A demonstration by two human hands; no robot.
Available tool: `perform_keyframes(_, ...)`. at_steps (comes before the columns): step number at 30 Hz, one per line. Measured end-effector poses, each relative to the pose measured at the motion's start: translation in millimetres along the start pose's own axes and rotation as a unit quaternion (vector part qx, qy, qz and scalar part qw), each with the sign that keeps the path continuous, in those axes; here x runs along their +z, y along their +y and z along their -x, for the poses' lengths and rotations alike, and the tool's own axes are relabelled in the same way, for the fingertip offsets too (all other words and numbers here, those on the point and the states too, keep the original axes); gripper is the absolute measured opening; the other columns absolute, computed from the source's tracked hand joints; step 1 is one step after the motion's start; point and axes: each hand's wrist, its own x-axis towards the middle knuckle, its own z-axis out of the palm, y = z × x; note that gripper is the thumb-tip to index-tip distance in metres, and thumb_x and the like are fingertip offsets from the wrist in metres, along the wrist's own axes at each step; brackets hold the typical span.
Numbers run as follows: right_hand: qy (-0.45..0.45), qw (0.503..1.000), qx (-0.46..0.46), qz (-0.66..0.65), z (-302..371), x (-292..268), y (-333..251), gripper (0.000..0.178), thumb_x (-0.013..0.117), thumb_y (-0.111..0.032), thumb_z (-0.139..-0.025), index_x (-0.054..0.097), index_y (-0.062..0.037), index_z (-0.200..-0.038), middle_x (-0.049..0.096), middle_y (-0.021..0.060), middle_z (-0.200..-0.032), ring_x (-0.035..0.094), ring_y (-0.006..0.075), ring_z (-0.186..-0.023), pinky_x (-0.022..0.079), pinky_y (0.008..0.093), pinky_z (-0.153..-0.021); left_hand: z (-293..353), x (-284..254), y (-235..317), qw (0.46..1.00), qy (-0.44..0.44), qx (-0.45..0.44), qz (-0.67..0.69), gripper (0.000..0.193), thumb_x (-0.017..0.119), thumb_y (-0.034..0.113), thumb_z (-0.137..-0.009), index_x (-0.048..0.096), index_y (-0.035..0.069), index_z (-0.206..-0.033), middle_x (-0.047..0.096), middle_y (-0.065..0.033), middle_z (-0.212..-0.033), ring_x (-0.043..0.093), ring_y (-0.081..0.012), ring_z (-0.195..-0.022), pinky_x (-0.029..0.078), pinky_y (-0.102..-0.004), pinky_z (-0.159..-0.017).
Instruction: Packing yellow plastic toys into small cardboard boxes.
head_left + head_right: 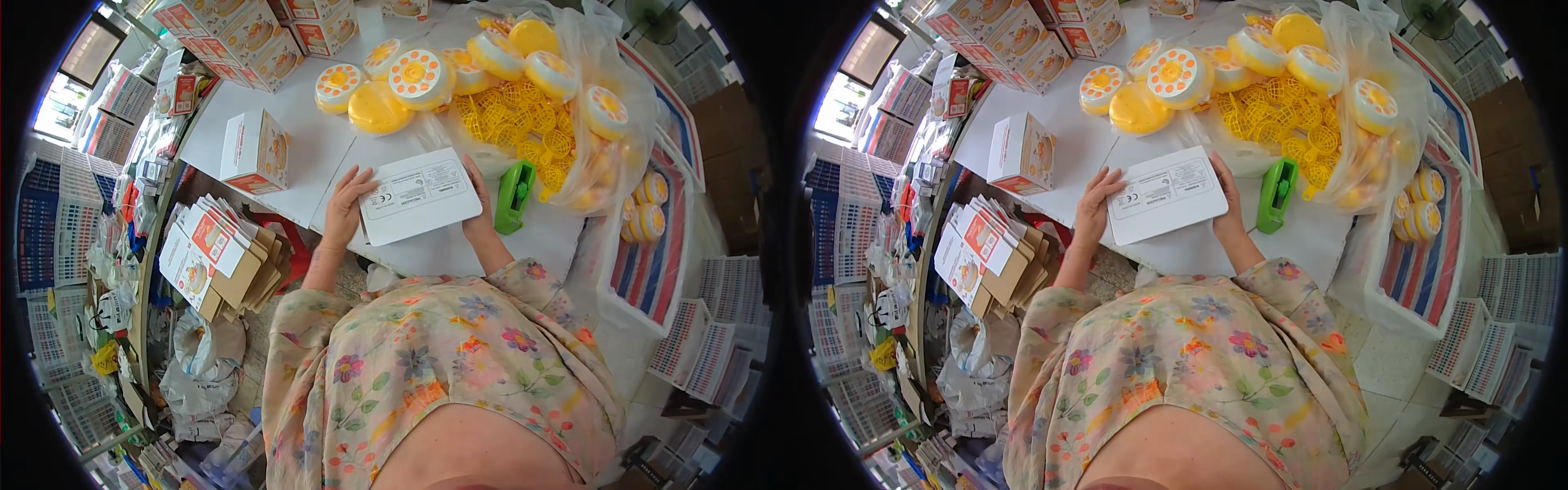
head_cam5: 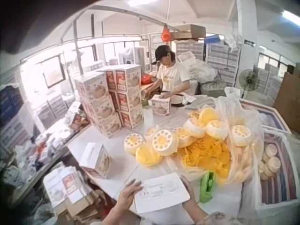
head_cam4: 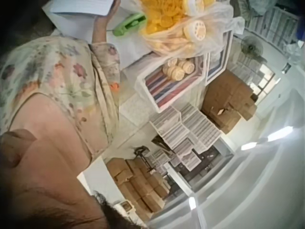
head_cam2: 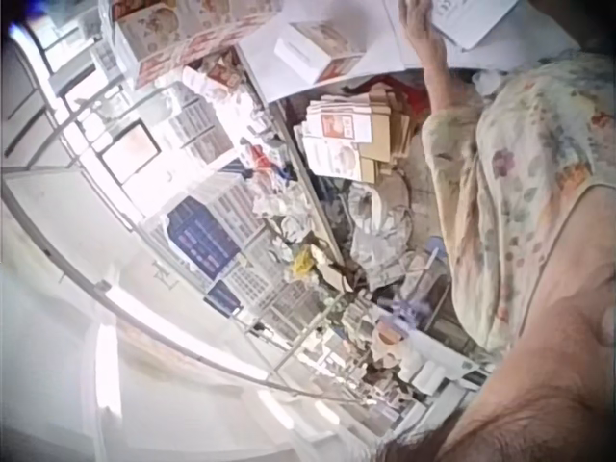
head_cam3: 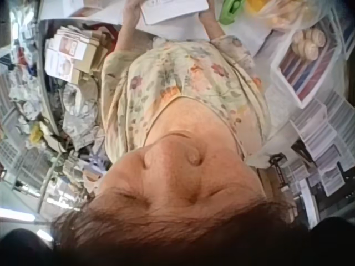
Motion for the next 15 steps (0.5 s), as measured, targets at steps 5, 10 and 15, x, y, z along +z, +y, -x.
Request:
perform_keyframes(5,-0.105,0.989,0.004,0.106,-17.5,-37.0,-1.3,0.052,0.056,-0.023,-0.095,0.046,-0.0059,-0.142,0.041,0.0121,-0.149,0.036,0.0218,-0.139,0.027,0.0365,-0.115,-15.4,-29.3,17.5,0.981,-0.152,-0.034,-0.111,0.054,0.07,0.029,-0.084,0.057,0.007,-0.132,0.048,-0.016,-0.145,0.029,-0.0405,-0.142,0.031,-0.0466,-0.114)
perform_keyframes(10,-0.23,0.689,-0.188,0.661,-23.5,-13.3,-82.8,0.079,0.07,-0.042,-0.083,0.041,-0.0044,-0.146,0.03,0.0177,-0.155,0.024,0.0329,-0.145,0.017,0.0476,-0.119,-10.9,-16.6,59.4,0.929,-0.23,-0.036,-0.287,0.103,0.08,0.053,-0.067,0.035,0.008,-0.148,0.023,-0.0239,-0.156,0.013,-0.0512,-0.143,0.03,-0.0551,-0.113)
perform_keyframes(15,-0.43,0.604,-0.191,0.643,-33.5,-0.8,-99.2,0.094,0.074,-0.05,-0.075,0.035,-0.0076,-0.149,0.024,0.021,-0.156,0.018,0.0408,-0.145,0.015,0.0539,-0.118,-18.0,-9.9,64.1,0.895,-0.296,-0.045,-0.329,0.132,0.084,0.062,-0.053,0.019,0.006,-0.153,0.011,-0.0316,-0.156,0.006,-0.0588,-0.141,0.032,-0.0613,-0.109)
